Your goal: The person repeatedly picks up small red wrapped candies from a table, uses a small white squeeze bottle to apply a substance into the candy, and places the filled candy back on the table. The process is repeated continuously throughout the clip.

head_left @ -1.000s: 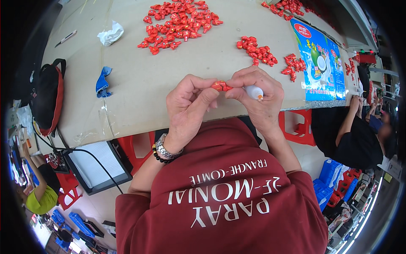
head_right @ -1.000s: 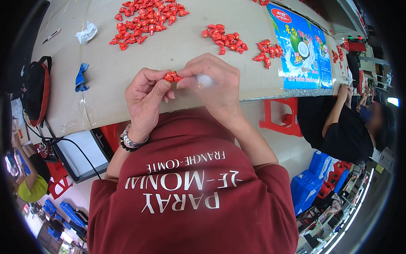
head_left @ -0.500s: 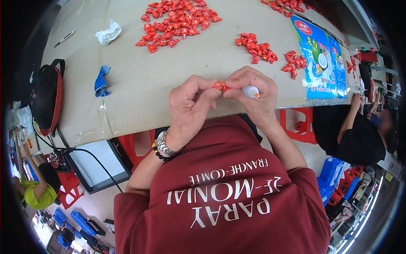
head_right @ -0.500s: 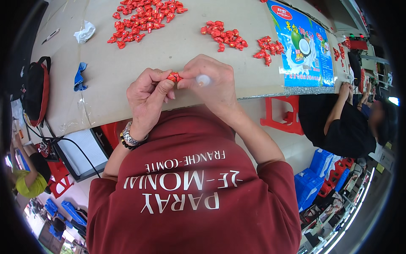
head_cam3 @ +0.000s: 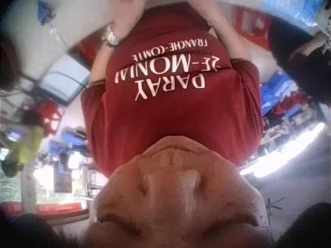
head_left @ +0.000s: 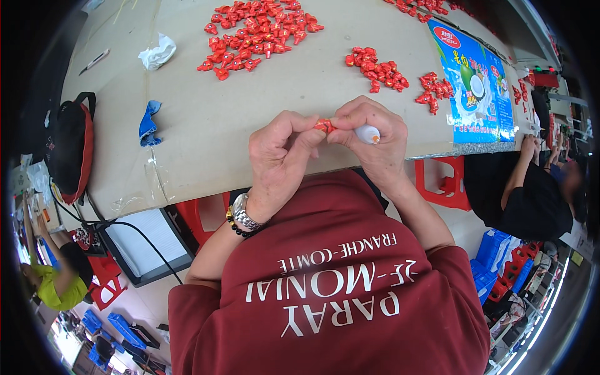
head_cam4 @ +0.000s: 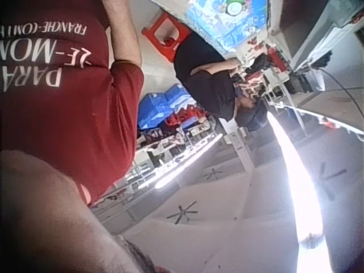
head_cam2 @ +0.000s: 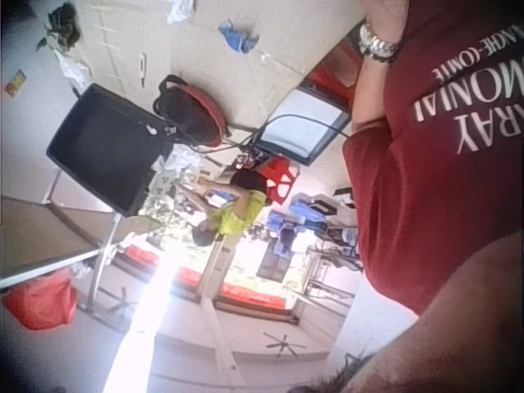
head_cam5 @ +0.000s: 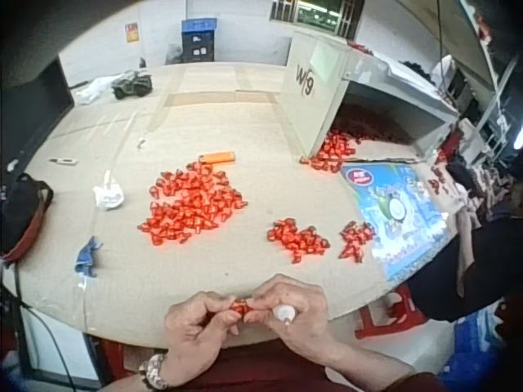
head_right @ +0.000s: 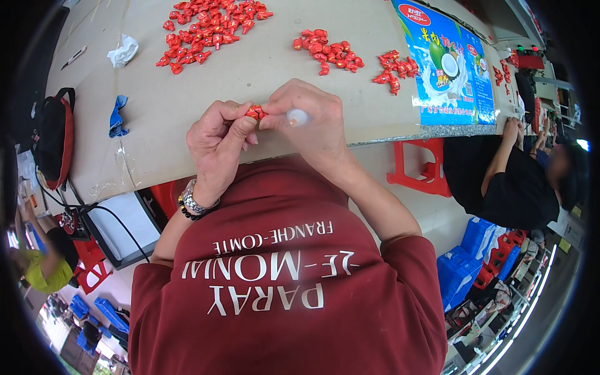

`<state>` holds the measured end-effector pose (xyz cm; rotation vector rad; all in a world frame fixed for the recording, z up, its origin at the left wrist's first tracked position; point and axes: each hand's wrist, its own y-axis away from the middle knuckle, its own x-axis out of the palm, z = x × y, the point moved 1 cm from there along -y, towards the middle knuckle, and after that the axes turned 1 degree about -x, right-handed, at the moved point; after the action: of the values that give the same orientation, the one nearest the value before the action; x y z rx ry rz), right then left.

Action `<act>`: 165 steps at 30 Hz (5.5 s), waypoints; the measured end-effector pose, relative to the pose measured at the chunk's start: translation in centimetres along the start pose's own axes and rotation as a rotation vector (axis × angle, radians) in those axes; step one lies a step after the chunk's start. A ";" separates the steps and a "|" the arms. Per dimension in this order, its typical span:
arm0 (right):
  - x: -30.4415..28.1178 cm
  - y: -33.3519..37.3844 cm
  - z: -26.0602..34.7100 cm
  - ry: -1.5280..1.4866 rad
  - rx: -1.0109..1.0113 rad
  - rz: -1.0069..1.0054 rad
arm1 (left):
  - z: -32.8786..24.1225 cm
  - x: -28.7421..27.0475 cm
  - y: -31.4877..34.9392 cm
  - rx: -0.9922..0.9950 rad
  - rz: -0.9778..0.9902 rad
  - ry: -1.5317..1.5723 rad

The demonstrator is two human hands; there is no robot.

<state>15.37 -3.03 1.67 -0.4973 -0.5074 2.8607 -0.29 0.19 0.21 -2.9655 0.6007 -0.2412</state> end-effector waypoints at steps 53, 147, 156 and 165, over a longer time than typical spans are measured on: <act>-1.0 -0.6 0.0 -0.114 -0.058 0.004 | -1.2 -0.3 -0.2 -0.083 0.218 0.012; -8.7 0.7 0.4 0.315 0.149 -0.235 | -0.5 0.2 -9.2 -0.094 0.118 -0.182; -5.7 0.1 3.0 0.074 -0.068 -0.261 | 0.1 -0.3 -2.3 -0.406 0.109 0.748; -4.6 0.0 4.0 0.271 -0.305 -0.203 | -0.2 0.1 -1.5 -0.460 0.075 0.818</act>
<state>18.19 -5.35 6.54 -0.8179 -0.8908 2.4816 0.27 1.49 0.63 -3.1588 0.9366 -1.5336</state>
